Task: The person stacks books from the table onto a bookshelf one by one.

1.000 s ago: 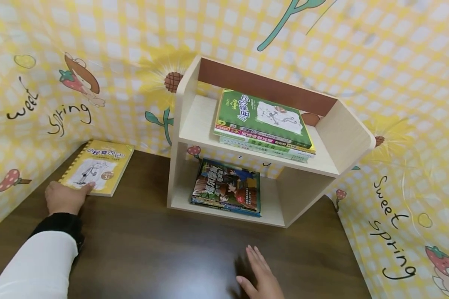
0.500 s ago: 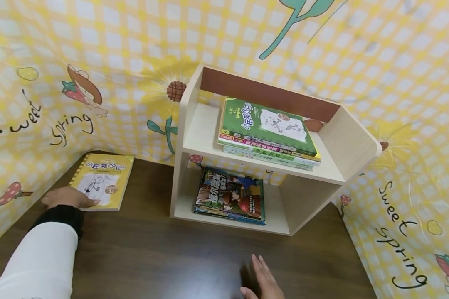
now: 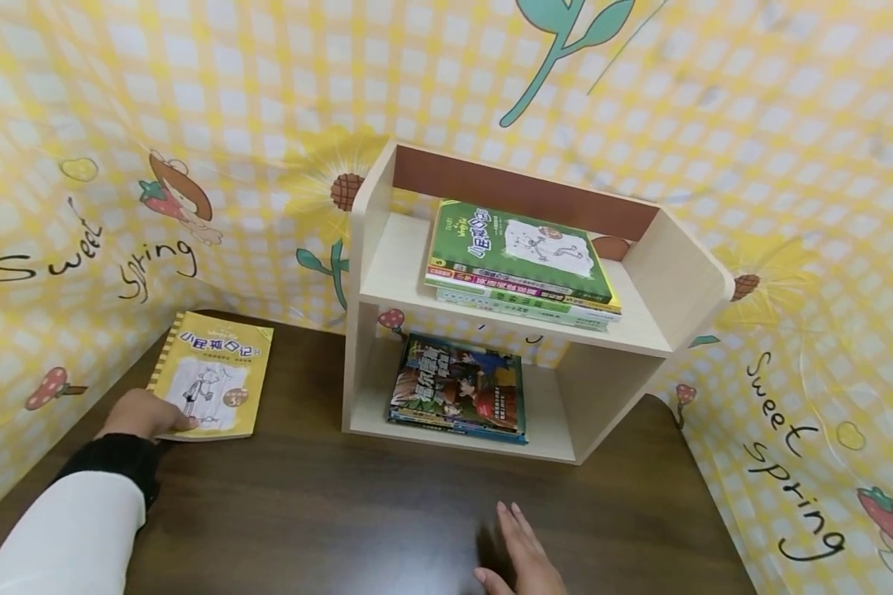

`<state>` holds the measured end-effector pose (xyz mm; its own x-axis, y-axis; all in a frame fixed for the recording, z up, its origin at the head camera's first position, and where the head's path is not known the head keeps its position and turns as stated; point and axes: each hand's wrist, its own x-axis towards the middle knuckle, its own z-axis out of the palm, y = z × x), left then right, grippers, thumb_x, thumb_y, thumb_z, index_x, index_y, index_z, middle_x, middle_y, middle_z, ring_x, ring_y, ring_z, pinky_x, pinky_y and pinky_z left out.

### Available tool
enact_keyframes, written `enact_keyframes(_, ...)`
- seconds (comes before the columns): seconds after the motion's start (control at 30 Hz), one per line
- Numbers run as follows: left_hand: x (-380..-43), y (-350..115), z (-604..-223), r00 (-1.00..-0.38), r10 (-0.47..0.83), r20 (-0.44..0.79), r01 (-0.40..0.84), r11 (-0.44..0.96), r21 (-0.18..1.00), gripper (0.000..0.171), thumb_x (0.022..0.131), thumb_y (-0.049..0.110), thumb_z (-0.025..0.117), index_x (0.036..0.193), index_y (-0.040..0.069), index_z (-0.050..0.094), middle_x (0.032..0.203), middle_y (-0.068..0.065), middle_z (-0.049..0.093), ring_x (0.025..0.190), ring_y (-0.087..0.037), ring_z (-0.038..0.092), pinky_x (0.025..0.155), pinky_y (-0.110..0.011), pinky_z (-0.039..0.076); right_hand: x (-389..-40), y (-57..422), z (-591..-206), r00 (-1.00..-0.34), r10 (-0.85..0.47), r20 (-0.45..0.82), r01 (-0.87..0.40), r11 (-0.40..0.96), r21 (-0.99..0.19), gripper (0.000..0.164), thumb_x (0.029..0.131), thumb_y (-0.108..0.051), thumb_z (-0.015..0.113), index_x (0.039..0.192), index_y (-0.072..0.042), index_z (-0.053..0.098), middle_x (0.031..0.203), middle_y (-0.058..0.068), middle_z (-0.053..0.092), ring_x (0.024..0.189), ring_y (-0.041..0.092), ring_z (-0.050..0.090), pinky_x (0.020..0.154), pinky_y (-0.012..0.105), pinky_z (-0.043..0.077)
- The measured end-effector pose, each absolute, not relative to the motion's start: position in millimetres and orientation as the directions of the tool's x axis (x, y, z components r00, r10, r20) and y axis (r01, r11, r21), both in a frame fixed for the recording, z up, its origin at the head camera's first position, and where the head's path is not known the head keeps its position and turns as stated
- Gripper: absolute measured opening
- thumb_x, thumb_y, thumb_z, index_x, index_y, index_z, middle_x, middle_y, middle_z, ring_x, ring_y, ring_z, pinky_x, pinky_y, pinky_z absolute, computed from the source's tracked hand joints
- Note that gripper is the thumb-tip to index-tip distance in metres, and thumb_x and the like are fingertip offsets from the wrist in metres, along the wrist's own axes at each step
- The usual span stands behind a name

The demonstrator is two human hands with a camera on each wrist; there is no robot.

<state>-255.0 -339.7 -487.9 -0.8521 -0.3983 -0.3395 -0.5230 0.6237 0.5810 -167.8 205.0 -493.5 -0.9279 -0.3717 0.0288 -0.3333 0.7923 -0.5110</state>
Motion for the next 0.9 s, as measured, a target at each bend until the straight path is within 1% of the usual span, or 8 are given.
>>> enact_keyframes(0.17,-242.4,-336.5,-502.7,-0.864,-0.396,-0.313,-0.482,0.463,0.744,0.054,0.079,0.009,0.075,0.105,-0.022,0.040,0.082,-0.026,0.051,0.067,-0.030,0.058,0.055,-0.037,0.055,-165.3,206.3,-495.5,-0.907,-0.408,0.101,-0.404,0.781,-0.477,0.075,0.090,-0.041,0.066,0.143,0.004,0.040,0.144,0.020,0.046,0.131,0.043,0.039,0.092,0.059,0.046)
enact_keyframes(0.37,-225.9,-324.9,-513.1,-0.868,-0.463,-0.177,-0.407,0.460,0.789,0.061,0.083,0.008,0.070,0.120,-0.018,0.029,0.101,-0.035,0.050,0.087,-0.041,0.053,0.068,-0.042,0.045,-164.0,203.0,-488.4,-0.921,-0.389,0.014,-0.336,0.777,-0.533,0.077,0.089,-0.040,0.067,0.147,0.000,0.036,0.149,0.018,0.040,0.136,0.041,0.034,0.095,0.059,0.043)
enact_keyframes(0.5,-214.1,-310.7,-519.3,-0.859,-0.501,-0.103,-0.341,0.413,0.844,0.064,0.083,0.004,0.068,0.128,-0.015,0.026,0.119,-0.039,0.047,0.097,-0.040,0.053,0.068,-0.030,0.046,-163.2,199.8,-485.4,-0.935,-0.352,-0.040,-0.276,0.794,-0.541,0.077,0.089,-0.039,0.067,0.149,-0.006,0.034,0.153,0.013,0.036,0.140,0.037,0.029,0.101,0.059,0.039)
enact_keyframes(0.6,-203.2,-300.5,-520.5,-0.860,-0.503,-0.085,-0.268,0.303,0.915,0.069,0.084,-0.003,0.066,0.134,-0.011,0.020,0.130,-0.038,0.043,0.089,-0.021,0.061,0.061,-0.019,0.050,-163.3,197.3,-485.6,-0.937,-0.350,-0.015,-0.290,0.798,-0.528,0.075,0.089,-0.037,0.068,0.150,-0.008,0.035,0.154,0.009,0.035,0.142,0.033,0.027,0.104,0.057,0.037)
enact_keyframes(0.67,-193.3,-294.2,-518.2,-0.865,-0.498,-0.065,-0.212,0.245,0.946,0.070,0.084,-0.007,0.065,0.135,-0.009,0.018,0.128,-0.037,0.044,0.081,-0.006,0.061,0.061,-0.017,0.053,-163.1,194.8,-485.4,-0.931,-0.364,0.012,-0.316,0.791,-0.524,0.074,0.089,-0.036,0.068,0.150,-0.009,0.035,0.155,0.007,0.035,0.143,0.031,0.026,0.105,0.056,0.037)
enact_keyframes(0.73,-180.6,-288.2,-513.6,-0.875,-0.483,-0.032,-0.165,0.235,0.958,0.067,0.084,-0.007,0.066,0.132,-0.009,0.020,0.117,-0.027,0.052,0.074,0.005,0.056,0.063,-0.019,0.055,-162.4,190.5,-484.1,-0.920,-0.390,0.035,-0.348,0.772,-0.532,0.074,0.090,-0.034,0.068,0.150,-0.008,0.034,0.155,0.007,0.033,0.144,0.030,0.024,0.107,0.054,0.035)
enact_keyframes(0.8,-165.3,-281.9,-507.1,-0.881,-0.473,0.008,-0.127,0.252,0.959,0.065,0.083,-0.007,0.068,0.129,-0.009,0.023,0.104,-0.010,0.057,0.072,0.007,0.056,0.063,-0.019,0.055,-161.8,184.2,-481.3,-0.907,-0.419,0.049,-0.377,0.754,-0.538,0.074,0.090,-0.034,0.067,0.151,-0.008,0.033,0.156,0.006,0.032,0.145,0.028,0.022,0.108,0.053,0.034)
enact_keyframes(0.9,-139.6,-272.0,-496.0,-0.897,-0.440,0.041,-0.072,0.239,0.968,0.056,0.082,-0.004,0.072,0.123,0.005,0.035,0.092,0.017,0.055,0.073,0.005,0.058,0.063,-0.018,0.055,-162.2,171.3,-474.7,-0.883,-0.466,0.061,-0.421,0.726,-0.543,0.073,0.092,-0.035,0.064,0.151,-0.008,0.031,0.157,0.007,0.030,0.145,0.027,0.021,0.109,0.053,0.033)
